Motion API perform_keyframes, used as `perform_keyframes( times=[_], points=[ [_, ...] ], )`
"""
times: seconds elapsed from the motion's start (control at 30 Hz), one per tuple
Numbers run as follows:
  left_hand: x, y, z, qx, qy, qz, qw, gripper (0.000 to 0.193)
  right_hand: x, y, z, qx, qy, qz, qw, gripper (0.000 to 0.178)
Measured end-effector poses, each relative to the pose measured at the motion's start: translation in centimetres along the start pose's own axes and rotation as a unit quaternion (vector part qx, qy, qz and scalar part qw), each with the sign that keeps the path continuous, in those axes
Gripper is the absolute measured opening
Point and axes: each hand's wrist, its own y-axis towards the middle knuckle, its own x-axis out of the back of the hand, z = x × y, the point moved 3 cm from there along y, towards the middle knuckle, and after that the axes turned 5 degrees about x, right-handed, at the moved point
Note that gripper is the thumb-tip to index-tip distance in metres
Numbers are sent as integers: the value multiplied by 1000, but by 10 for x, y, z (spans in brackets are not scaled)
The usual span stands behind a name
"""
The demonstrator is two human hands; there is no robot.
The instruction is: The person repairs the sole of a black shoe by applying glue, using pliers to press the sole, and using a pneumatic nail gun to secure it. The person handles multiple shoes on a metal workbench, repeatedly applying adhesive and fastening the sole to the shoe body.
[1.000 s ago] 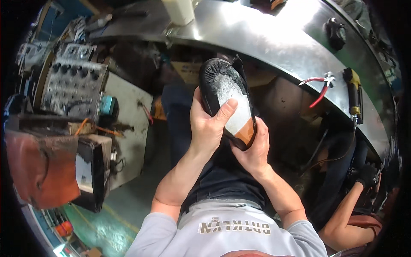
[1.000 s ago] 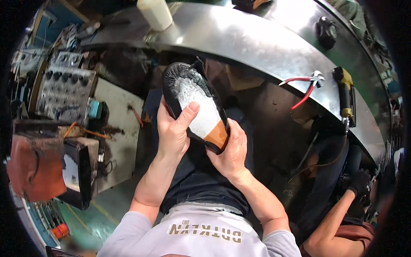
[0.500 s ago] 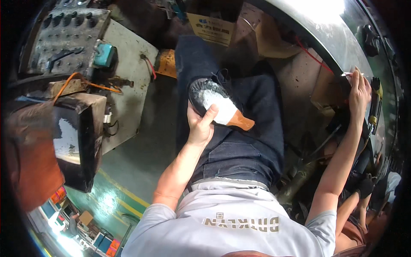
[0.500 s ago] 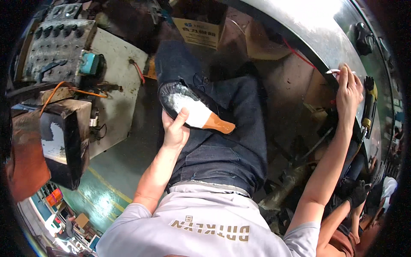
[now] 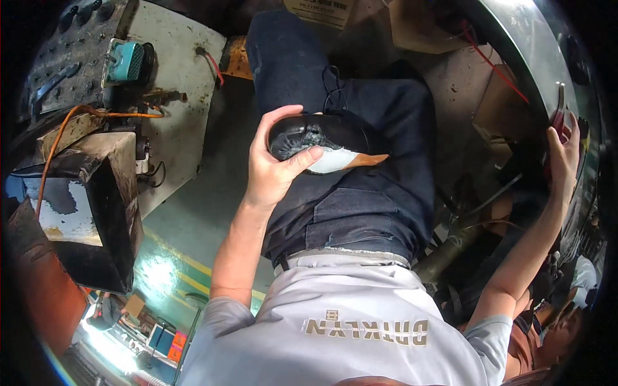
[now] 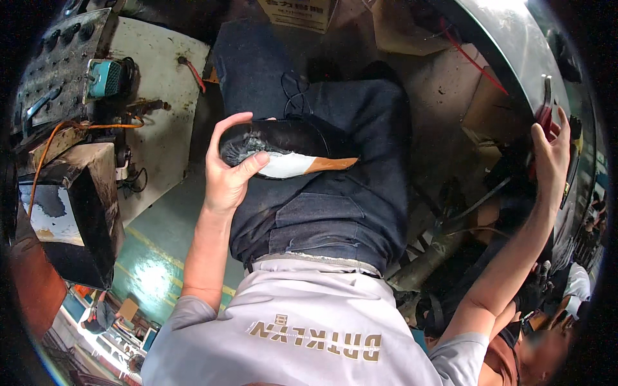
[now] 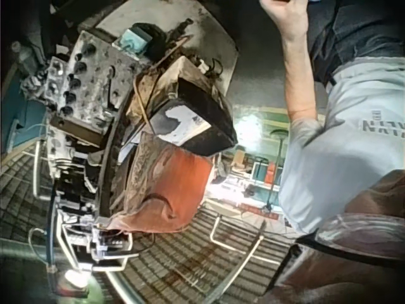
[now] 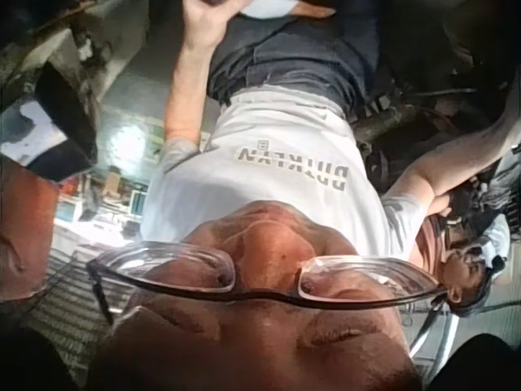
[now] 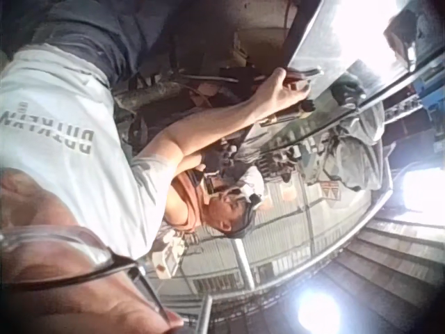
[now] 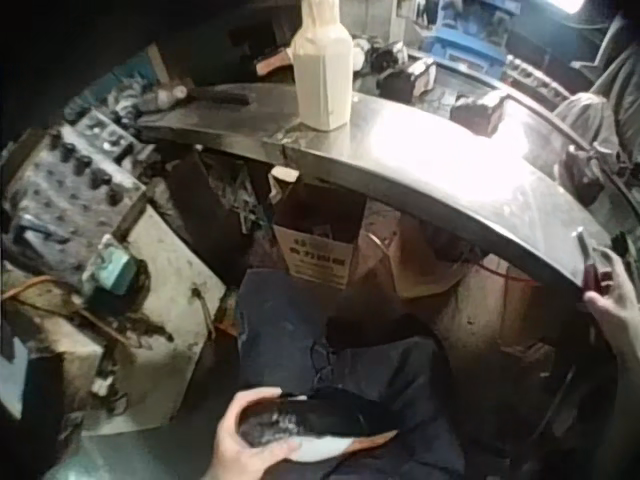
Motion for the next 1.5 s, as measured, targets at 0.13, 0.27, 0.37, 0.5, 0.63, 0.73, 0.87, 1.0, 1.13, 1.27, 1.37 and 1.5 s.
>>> perform_keyframes(
  times=[0.13,0.27,0.37,0.5,0.63,0.73,0.87,1.0,1.13,1.27,1.37,1.5],
  points=[
    [-7,-9,6,-33,-59,-45,997,57,-3,-10,5,-11,41,2,999,67],
    [-11,-14,6,2,-170,-171,970,46,-17,-66,83,-116,614,87,776,70],
    [-17,-8,7,9,-157,-163,974,44,-67,-112,143,-133,739,111,651,68],
    [-10,0,10,-26,-28,-120,992,54,-123,-159,207,-233,730,310,563,59],
    [-14,9,4,-23,-1,-80,997,64,-145,-176,240,-90,564,419,706,42],
    [-15,7,6,-28,-52,-51,997,49,-147,-176,250,79,375,404,830,38],
    [-19,11,4,-70,-9,-122,990,39,-147,-171,267,108,245,409,872,37],
    [-23,14,3,-93,61,-173,979,37,-143,-167,284,150,227,394,878,42],
    [-21,13,4,-120,79,-170,975,33,-143,-164,292,155,222,383,883,45],
    [-21,12,5,-119,77,-172,975,30,-138,-160,304,184,163,380,892,48],
    [-20,11,6,-127,73,-168,975,30,-134,-160,312,196,103,363,905,47],
    [-19,13,12,-148,42,-165,974,29,-130,-157,325,243,53,334,909,45]
  ],
)
